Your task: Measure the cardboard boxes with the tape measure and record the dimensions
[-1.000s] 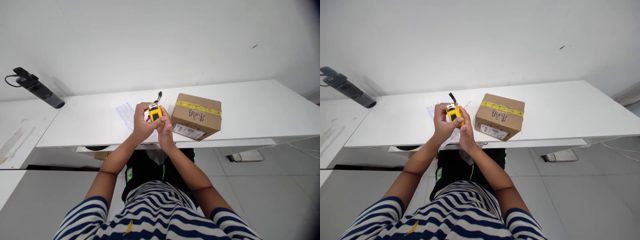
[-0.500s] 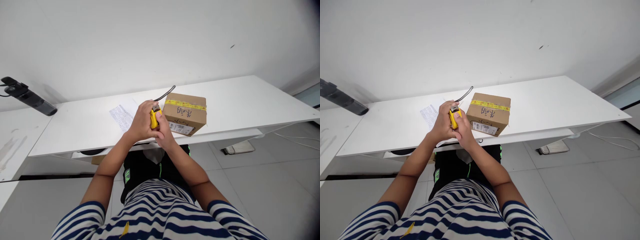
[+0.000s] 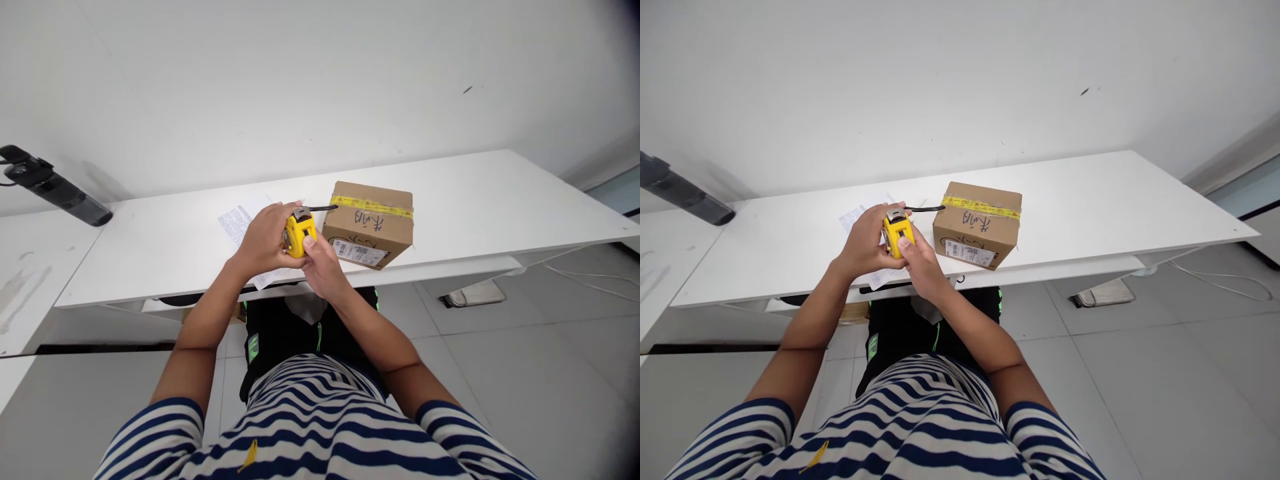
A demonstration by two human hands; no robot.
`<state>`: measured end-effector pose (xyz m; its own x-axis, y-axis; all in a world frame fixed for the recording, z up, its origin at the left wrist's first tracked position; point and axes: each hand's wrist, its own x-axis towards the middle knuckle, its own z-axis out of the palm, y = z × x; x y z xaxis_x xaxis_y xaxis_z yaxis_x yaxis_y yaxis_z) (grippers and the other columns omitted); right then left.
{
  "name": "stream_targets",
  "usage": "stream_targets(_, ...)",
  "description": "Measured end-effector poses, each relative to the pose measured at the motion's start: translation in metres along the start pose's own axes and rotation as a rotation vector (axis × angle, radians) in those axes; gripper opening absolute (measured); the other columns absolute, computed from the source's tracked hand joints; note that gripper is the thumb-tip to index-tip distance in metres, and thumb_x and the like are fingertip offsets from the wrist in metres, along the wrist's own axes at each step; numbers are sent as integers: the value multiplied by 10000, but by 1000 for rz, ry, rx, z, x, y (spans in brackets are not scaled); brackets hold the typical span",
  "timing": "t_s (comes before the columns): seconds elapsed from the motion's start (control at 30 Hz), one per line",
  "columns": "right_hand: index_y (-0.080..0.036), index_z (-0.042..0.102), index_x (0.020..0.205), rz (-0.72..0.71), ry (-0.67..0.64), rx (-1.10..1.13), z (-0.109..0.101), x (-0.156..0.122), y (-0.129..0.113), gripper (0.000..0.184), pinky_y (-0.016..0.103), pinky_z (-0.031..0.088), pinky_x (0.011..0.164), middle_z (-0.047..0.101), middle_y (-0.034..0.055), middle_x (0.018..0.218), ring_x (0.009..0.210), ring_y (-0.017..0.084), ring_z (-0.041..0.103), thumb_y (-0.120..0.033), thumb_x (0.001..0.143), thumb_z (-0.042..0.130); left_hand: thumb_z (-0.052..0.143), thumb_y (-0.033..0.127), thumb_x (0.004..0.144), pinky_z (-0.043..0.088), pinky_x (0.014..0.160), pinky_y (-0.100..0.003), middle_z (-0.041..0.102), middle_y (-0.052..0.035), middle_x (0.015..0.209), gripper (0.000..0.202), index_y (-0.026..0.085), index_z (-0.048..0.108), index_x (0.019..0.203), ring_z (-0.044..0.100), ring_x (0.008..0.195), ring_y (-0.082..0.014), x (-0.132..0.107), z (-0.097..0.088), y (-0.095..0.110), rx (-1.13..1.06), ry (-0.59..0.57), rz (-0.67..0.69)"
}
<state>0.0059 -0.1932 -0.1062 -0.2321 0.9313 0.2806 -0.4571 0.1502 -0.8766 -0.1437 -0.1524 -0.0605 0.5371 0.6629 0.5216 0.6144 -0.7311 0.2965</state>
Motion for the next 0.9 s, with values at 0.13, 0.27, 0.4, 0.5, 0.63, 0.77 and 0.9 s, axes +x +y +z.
stream_targets(0.13,-311,497,1521,-82,-70,-57,-10,-8,10,867,507,608,1114,640,116,1496,1374,322,648,-886,873,523,883,689,625,428,1251,-586,692,-163,1409,985,236,531,1426,641,1361,-384,-7,5,0,-107,77,-59)
stream_targets(0.27,-346,359,1627,-262,-48,-386,-17,-25,15,1036,619,499,1222,425,147,1681,1527,384,508,-934,800,564,615,980,696,547,1134,-515,604,-171,1513,1082,290,422,1508,587,1440,-342,-12,14,25,-507,158,-187)
stream_targets(0.4,-408,459,1528,-567,294,-942,-22,-38,0,957,788,202,1303,243,112,1767,1677,473,172,-802,723,794,29,1011,783,617,1003,-483,725,-145,1310,1109,286,534,1453,670,1319,-304,-7,24,67,-997,-25,-374)
stream_targets(0.5,-452,481,1443,-662,315,-1053,-36,-46,-16,819,819,150,1288,384,81,1714,1662,446,247,-732,749,814,-73,1033,689,642,931,-463,777,-128,1136,1247,283,604,1420,698,1280,-316,-4,29,88,-1216,-238,-480)
stream_targets(0.63,-482,469,1425,-732,286,-1086,-67,-70,-31,671,809,166,1290,609,60,1536,1477,399,571,-659,842,751,208,1084,706,647,905,-490,771,-127,1173,1123,282,682,1334,698,1295,-329,-3,29,96,-1329,-435,-336)
stream_targets(0.77,-442,378,1551,-821,354,-967,-88,-95,-26,728,756,362,1230,714,109,1381,1245,388,737,-701,915,619,473,981,792,621,872,-422,767,-126,1066,861,220,744,1092,740,1112,-284,2,31,92,-1478,-554,-446)
stream_targets(0.9,-392,184,1626,-767,370,-834,-92,-99,-23,847,652,582,1034,738,147,1237,1123,385,768,-796,936,463,758,830,736,518,683,-288,682,-35,814,671,177,685,871,650,738,-132,15,42,92,-1412,-552,-590)
